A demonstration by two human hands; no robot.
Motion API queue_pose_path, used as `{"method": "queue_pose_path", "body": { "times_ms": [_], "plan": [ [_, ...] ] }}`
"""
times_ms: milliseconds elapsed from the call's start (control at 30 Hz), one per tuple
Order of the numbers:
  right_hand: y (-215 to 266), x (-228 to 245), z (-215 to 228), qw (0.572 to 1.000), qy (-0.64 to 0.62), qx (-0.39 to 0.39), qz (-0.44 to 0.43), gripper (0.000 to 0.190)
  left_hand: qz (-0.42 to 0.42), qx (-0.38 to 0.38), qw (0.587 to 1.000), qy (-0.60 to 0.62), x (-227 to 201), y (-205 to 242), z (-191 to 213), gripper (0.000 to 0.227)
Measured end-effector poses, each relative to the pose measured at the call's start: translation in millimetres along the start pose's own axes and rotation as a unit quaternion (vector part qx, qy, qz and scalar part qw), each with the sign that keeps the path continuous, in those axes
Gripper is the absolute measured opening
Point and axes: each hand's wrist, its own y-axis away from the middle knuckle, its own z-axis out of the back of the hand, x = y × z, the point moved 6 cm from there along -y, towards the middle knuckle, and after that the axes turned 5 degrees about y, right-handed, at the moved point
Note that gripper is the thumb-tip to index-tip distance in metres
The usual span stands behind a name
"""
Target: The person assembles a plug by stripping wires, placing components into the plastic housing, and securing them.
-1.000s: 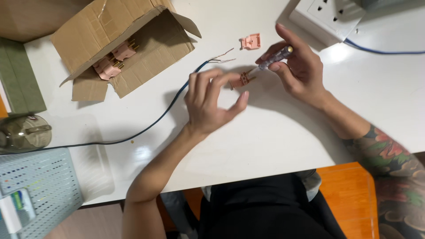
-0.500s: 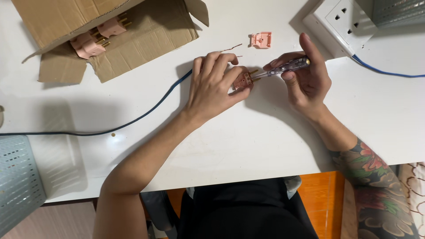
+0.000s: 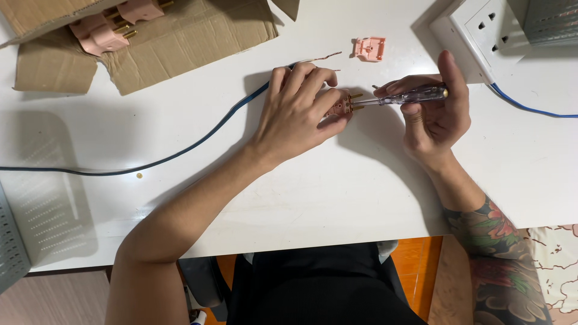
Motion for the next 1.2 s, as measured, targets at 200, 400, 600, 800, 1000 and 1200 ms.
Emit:
{"method": "queue_pose_path", "body": {
  "times_ms": [200,400,600,800,1000,1200],
  "plan": [
    [-3,10,-1,0.998,0.046,0.025,0.036,0.06,-0.002,0.0,1.0,0.011,1,0,-1,0.024],
    [-25,29,-16,0.99,0.021,0.082,0.115,0.043,0.005,-0.011,1.0,0.013,-1,-3,2,0.025],
    [-39,33,-21,0.981,0.135,0.031,0.136,0.024,0.018,0.006,0.999,0.038,2,-2,-1,0.023],
    [-38,41,-28,0.986,0.107,0.021,0.127,0.035,0.005,-0.003,0.998,0.06,1,-1,0,0.019],
    [-49,48,-30,0.984,0.116,0.053,0.121,0.032,-0.004,0.003,0.999,0.05,2,0,-3,0.021],
    [-55,57,-20,0.984,0.123,0.056,0.114,0.027,-0.024,-0.014,0.998,0.05,0,0,0,0.019]
  ]
}}
